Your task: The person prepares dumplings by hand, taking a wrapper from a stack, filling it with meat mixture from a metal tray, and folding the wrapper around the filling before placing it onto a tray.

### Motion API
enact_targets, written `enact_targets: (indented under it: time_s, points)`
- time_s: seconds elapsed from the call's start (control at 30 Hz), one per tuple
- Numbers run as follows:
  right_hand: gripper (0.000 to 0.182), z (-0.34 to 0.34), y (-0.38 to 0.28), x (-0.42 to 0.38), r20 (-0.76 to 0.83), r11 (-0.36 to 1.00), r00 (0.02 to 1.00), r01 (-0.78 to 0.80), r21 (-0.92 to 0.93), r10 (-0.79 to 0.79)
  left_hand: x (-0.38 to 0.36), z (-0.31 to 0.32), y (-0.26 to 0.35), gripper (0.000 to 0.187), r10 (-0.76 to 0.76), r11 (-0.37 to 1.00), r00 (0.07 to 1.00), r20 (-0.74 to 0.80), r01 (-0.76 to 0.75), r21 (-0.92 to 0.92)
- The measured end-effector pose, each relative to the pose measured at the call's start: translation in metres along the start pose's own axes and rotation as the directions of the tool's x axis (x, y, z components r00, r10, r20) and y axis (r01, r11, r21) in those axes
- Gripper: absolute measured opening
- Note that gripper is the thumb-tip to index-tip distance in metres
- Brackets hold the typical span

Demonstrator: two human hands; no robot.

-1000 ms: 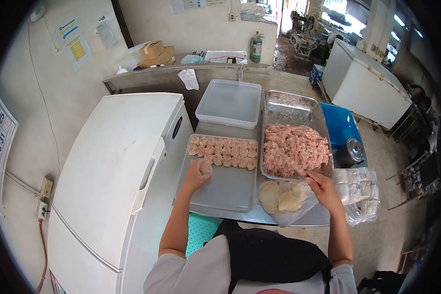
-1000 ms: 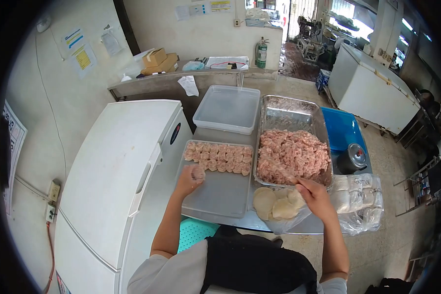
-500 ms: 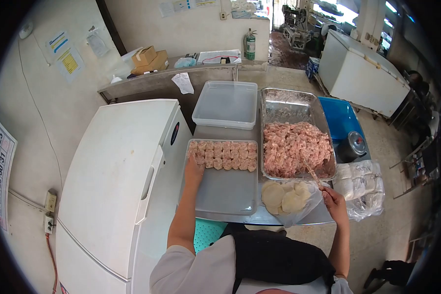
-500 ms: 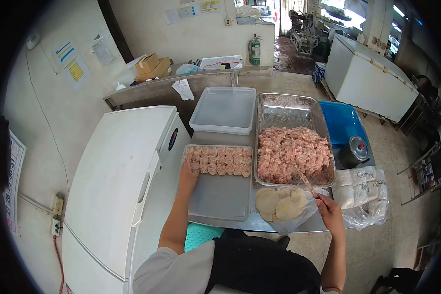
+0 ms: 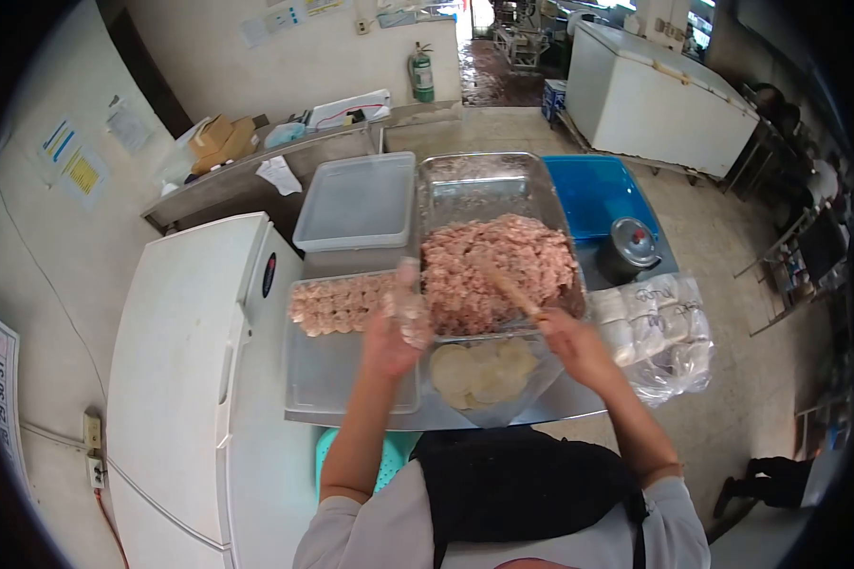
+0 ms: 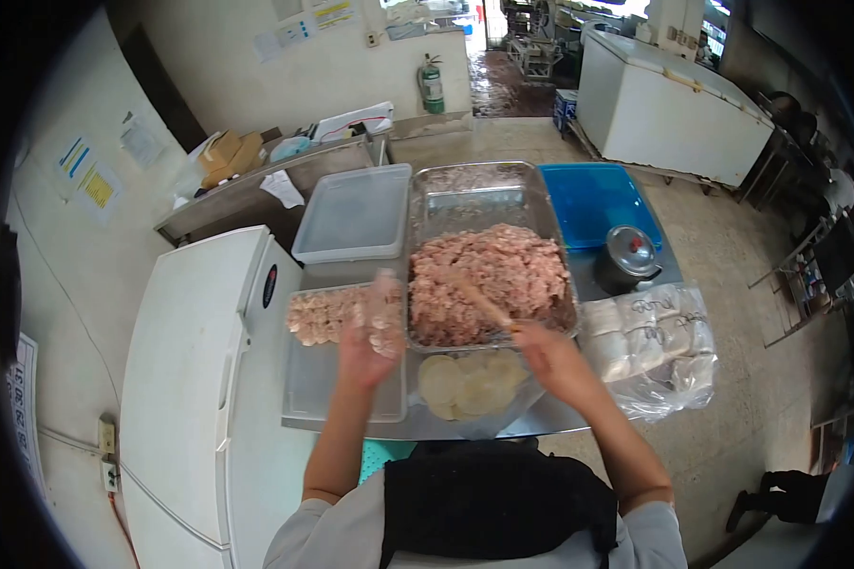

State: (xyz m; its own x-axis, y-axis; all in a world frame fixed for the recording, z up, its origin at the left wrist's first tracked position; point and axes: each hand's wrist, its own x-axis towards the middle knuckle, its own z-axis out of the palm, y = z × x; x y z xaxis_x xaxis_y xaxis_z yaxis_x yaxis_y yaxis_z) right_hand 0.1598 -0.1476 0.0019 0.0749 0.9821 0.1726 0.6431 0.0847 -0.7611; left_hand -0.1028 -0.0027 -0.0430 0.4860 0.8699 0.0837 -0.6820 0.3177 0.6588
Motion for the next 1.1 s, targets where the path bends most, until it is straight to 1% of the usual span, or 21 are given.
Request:
enact_targets:
  time_s: [0.1,0.13,0.17,0.27,0.3,0.33,0.37,0.4,0.43,0.47,0.53,0.6,0.67,0.73,0.8,0.87,0.93,0.97,1.03,1.07,1.1]
  points:
    - [0.02,0.025,0.056,0.023,0.053,0.988,0.994,0.097,-0.12,-0.091,0.013,0.053,-0.078,0.067,-0.263,0.819,0.948,0.177,0.316,-0.478]
    - [0.02,0.019,0.073,0.029,0.053,0.989,0.995,0.094,-0.116,-0.089,0.015,0.062,-0.089,0.068,-0.321,0.688,0.911,0.258,0.412,-0.597]
    - [0.019,0.006,0.092,0.037,0.041,0.973,0.993,0.115,-0.198,-0.109,0.014,0.068,-0.094,0.068,-0.321,0.689,0.912,0.256,0.41,-0.598]
    - [0.016,-0.055,0.1,0.049,0.03,0.908,0.985,0.169,-0.384,-0.171,0.003,0.077,-0.098,0.06,-0.346,0.787,0.893,0.286,0.443,-0.429]
    - [0.017,-0.079,0.095,0.053,0.165,0.813,0.971,0.235,-0.532,-0.173,-0.002,0.07,-0.103,0.053,-0.371,0.926,0.912,0.175,0.377,-0.006]
    - [0.019,-0.097,0.09,0.057,0.299,0.69,0.942,0.317,-0.65,-0.152,-0.007,0.064,-0.112,0.047,-0.343,0.857,0.937,0.064,0.284,0.429]
    - [0.017,-0.108,0.085,0.059,0.303,0.612,0.934,0.353,-0.707,-0.188,-0.009,0.052,-0.128,0.047,-0.339,0.858,0.939,0.056,0.285,0.427]
    - [0.017,-0.108,0.091,0.064,0.312,0.613,0.931,0.362,-0.703,-0.191,-0.01,0.036,-0.146,0.041,-0.261,0.538,0.954,0.149,0.016,0.843]
    - [0.014,-0.102,0.102,0.069,0.308,0.571,0.926,0.376,-0.73,-0.218,-0.012,0.029,-0.158,0.034,-0.243,0.034,0.934,0.261,-0.261,0.965]
    - [0.011,-0.093,0.114,0.073,0.304,0.528,0.921,0.389,-0.755,-0.244,-0.017,0.022,-0.171,0.034,-0.239,0.034,0.938,0.25,-0.25,0.968]
    - [0.009,-0.048,0.137,0.067,0.335,0.553,0.917,0.398,-0.732,-0.217,-0.023,0.021,-0.188,0.023,-0.061,-0.319,0.943,0.328,-0.329,0.889]
    - [0.008,-0.028,0.136,0.052,0.358,0.578,0.915,0.397,-0.713,-0.187,-0.024,0.02,-0.19,0.02,-0.068,-0.318,0.954,0.293,-0.299,0.9]
    - [0.008,-0.033,0.121,0.04,0.48,0.563,0.851,0.509,-0.651,-0.214,-0.025,0.02,-0.187,0.016,-0.066,-0.316,0.965,0.255,-0.263,0.912]
    - [0.008,-0.048,0.116,0.033,0.531,0.553,0.818,0.554,-0.623,-0.222,-0.029,0.023,-0.178,0.014,0.017,-0.145,0.962,0.272,-0.267,0.953]
    - [0.008,-0.071,0.107,0.039,0.58,0.539,0.782,0.597,-0.594,-0.228,-0.031,0.026,-0.169,0.014,0.062,-0.108,0.969,0.24,-0.232,0.967]
    - [0.008,-0.094,0.095,0.066,0.558,0.502,0.824,0.525,-0.688,-0.096,-0.032,0.03,-0.159,0.014,0.108,-0.068,0.973,0.202,-0.196,0.978]
    - [0.008,-0.08,0.11,0.065,0.535,0.48,0.835,0.525,-0.703,-0.129,-0.033,0.032,-0.149,0.014,0.151,0.13,0.988,0.044,-0.064,0.989]
    - [0.009,-0.071,0.117,0.062,0.5,0.463,0.851,0.512,-0.723,-0.16,-0.034,0.03,-0.145,0.014,0.149,0.134,0.988,0.041,-0.061,0.989]
    - [0.009,-0.053,0.118,0.043,0.544,0.467,0.818,0.561,-0.684,-0.186,-0.029,0.028,-0.135,0.02,0.171,0.423,0.97,-0.172,0.085,0.902]
    - [0.009,-0.048,0.118,0.037,0.587,0.471,0.781,0.608,-0.638,-0.212,-0.028,0.029,-0.128,0.02,0.17,0.427,0.971,-0.17,0.083,0.9]
    - [0.011,-0.071,0.092,0.042,0.55,0.495,0.813,0.563,-0.662,-0.188,-0.026,0.038,-0.116,0.02,0.155,0.475,0.964,-0.216,0.119,0.872]
